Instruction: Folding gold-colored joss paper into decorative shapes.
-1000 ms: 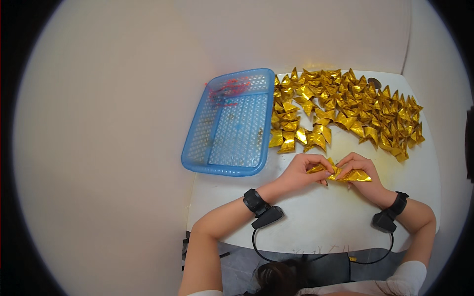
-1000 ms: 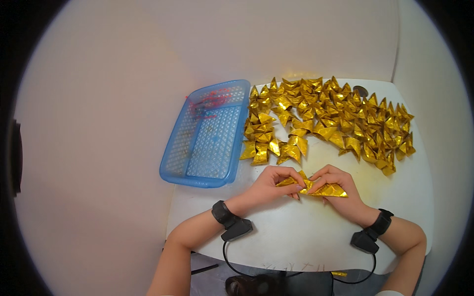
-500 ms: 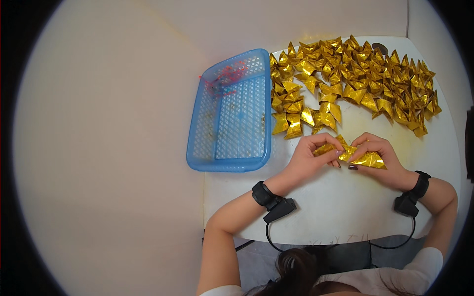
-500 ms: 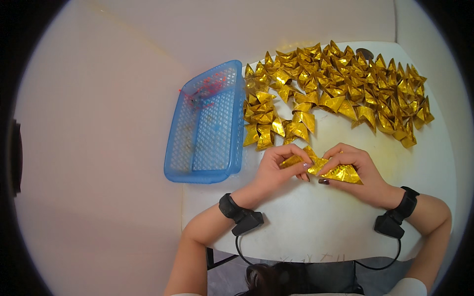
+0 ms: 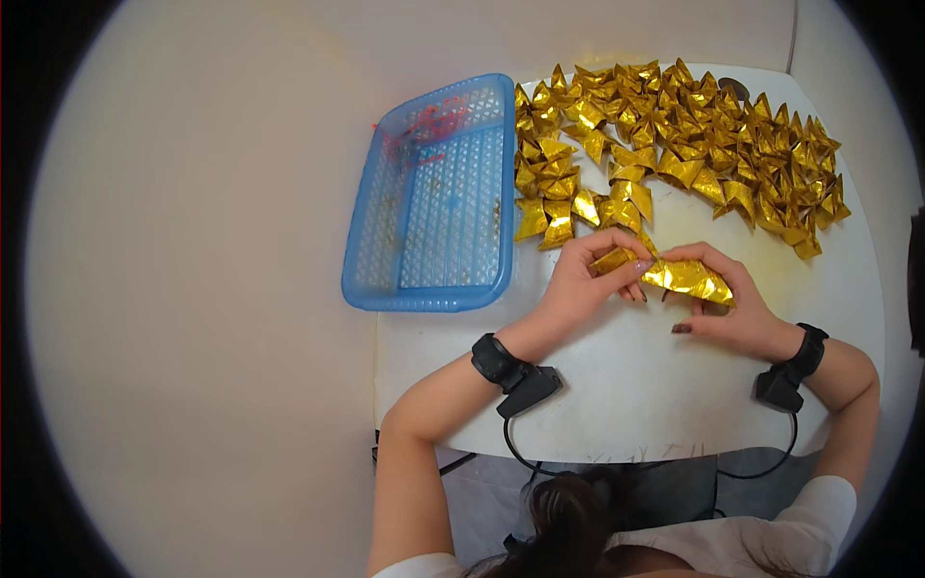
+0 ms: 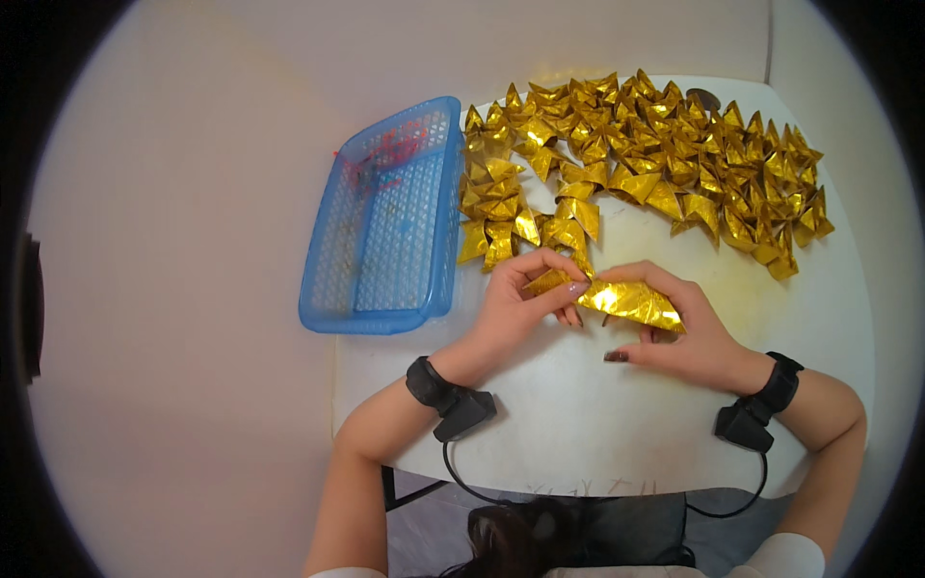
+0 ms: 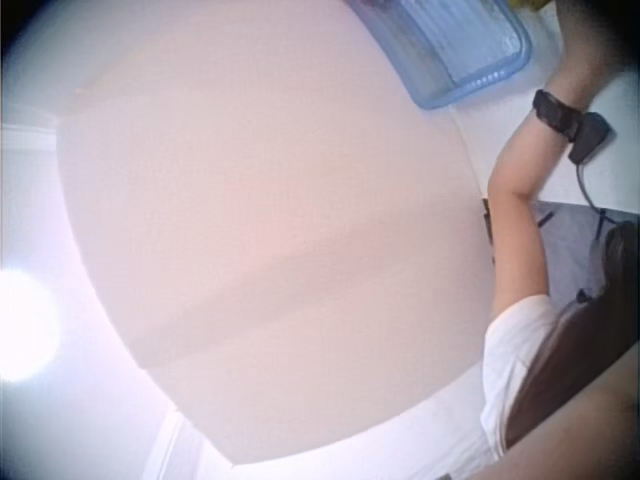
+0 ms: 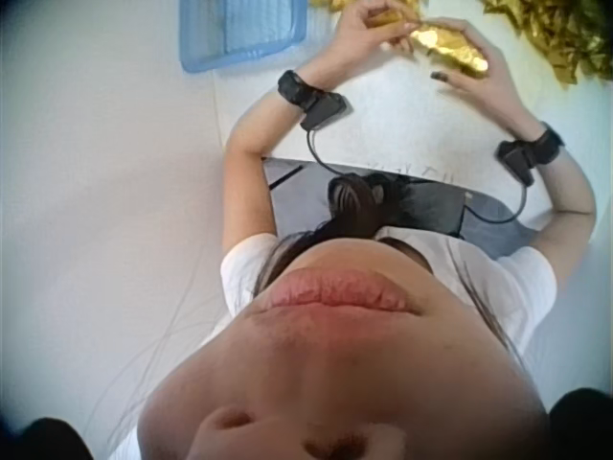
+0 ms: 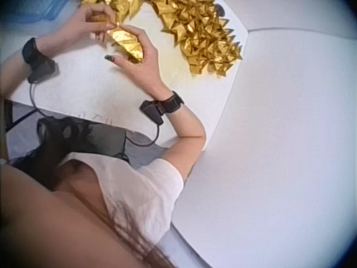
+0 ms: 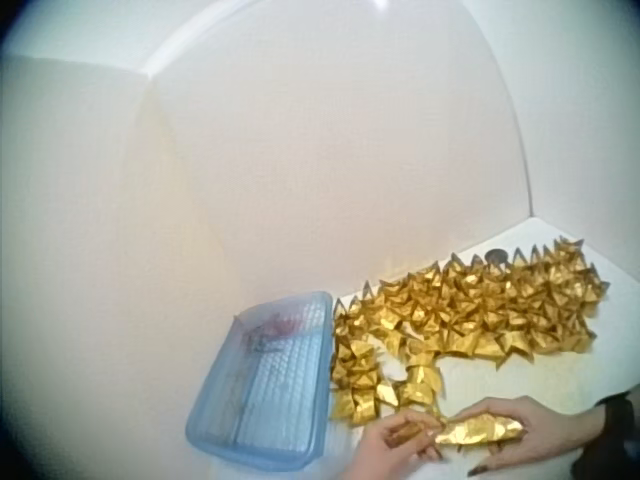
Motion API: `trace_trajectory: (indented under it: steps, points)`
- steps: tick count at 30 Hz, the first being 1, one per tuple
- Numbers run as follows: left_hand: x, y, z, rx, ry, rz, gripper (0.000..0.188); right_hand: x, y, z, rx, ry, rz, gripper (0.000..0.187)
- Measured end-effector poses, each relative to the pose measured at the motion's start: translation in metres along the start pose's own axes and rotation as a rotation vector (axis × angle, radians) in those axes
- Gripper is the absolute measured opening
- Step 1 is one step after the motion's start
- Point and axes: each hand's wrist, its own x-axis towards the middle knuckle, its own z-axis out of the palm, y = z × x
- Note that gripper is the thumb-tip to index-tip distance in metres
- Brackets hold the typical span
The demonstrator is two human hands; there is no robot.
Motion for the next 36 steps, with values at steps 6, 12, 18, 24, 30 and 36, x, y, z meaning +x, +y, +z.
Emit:
trace_trajectory:
  steps: [6,12,18,24,30,36]
  points:
    - [-0.001,0.007,-0.004,0.036,0.028,0.014,0.016,0.005,0.01,0.001,0.197,-0.016,-0.019,0.04]
    - [-0.004,0.01,0.003,-0.01,0.116,0.015,0.058,0.002,0.007,-0.001,0.206,0.011,0.1,0.033]
    - [-0.002,0.01,0.002,0.057,0.088,0.014,0.044,0.003,0.01,-0.003,0.185,0.017,0.087,0.03]
    - [-0.001,0.01,0.001,0.01,0.066,-0.037,0.029,0.003,0.012,-0.003,0.174,0.017,0.09,0.029]
    - [-0.001,0.01,0.0,0.006,0.055,-0.043,0.026,0.003,0.016,-0.003,0.154,0.003,0.09,0.03]
    - [-0.001,0.01,0.0,-0.022,0.062,-0.057,0.025,0.003,0.011,-0.003,0.165,0.006,0.118,0.04]
